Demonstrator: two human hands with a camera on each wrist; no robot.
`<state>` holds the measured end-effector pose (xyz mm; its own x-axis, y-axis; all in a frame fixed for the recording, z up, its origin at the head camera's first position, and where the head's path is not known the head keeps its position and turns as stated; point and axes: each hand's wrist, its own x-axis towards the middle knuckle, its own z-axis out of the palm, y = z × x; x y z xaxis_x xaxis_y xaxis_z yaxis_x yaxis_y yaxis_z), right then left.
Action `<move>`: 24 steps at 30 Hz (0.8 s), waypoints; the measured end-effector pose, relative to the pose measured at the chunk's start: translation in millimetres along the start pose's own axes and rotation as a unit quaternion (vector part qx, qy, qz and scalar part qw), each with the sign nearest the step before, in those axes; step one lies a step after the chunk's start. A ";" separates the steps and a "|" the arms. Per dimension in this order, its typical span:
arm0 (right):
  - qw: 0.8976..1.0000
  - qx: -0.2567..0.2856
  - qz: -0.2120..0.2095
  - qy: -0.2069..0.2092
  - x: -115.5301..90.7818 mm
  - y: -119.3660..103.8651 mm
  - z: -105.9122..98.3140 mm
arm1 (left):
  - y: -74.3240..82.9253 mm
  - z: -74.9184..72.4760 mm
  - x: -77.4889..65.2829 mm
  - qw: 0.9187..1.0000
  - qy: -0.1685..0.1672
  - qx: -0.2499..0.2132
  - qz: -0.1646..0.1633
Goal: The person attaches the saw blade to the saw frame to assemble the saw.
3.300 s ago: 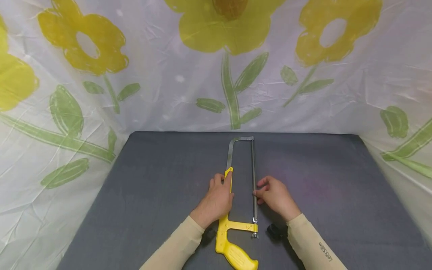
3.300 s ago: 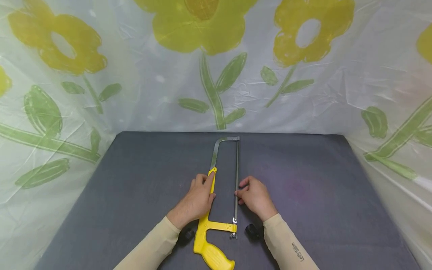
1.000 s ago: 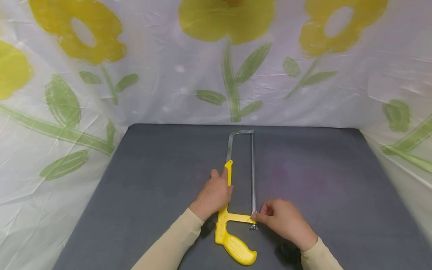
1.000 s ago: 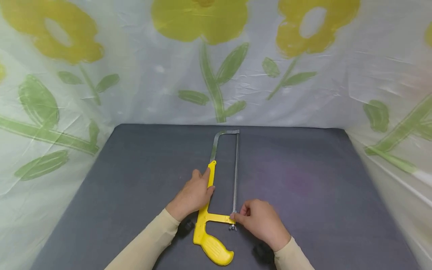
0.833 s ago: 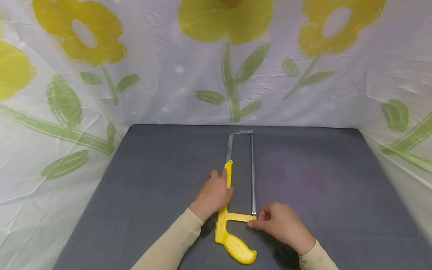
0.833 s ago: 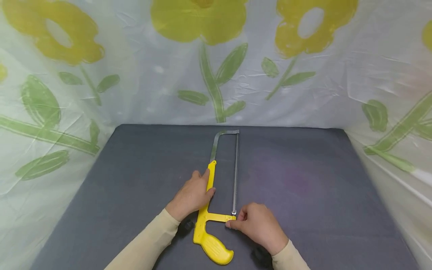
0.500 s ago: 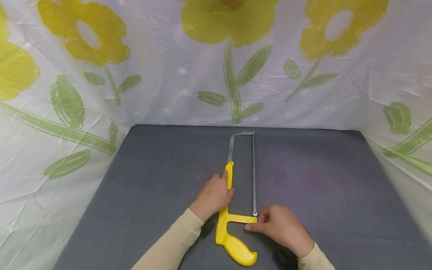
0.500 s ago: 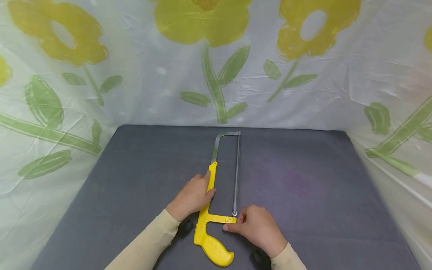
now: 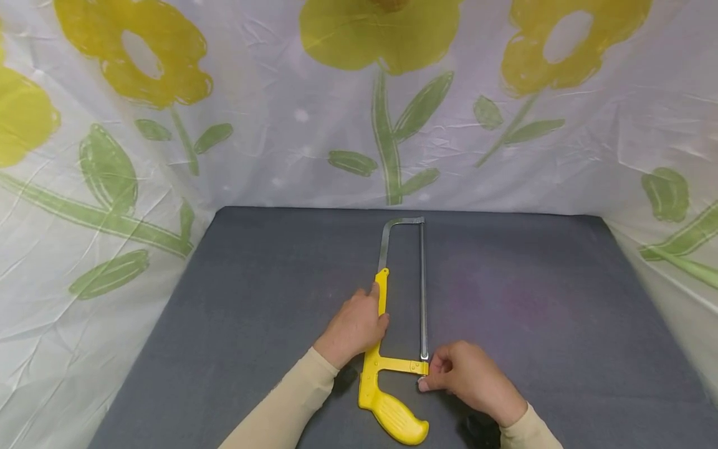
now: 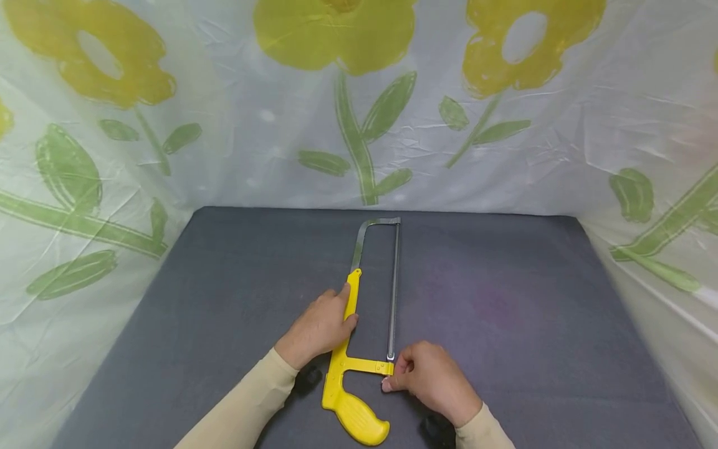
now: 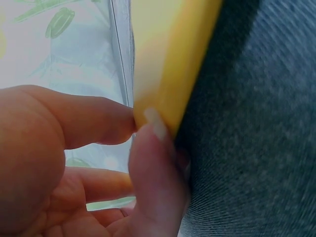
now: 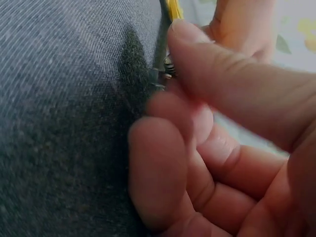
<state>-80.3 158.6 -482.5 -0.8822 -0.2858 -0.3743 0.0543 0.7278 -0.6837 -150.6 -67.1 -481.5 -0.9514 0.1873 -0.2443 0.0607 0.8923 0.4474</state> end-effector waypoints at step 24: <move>0.997 0.040 -0.043 -0.051 -1.1 10.9 -7.7 | 0.9 1.0 -1.3 1.000 0.002 -0.003 0.000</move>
<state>-82.3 171.5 -484.7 -0.8336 -0.4098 -0.3704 0.0208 0.6467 -0.7624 -149.0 -66.1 -481.7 -0.9529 0.1853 -0.2400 0.0590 0.8897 0.4527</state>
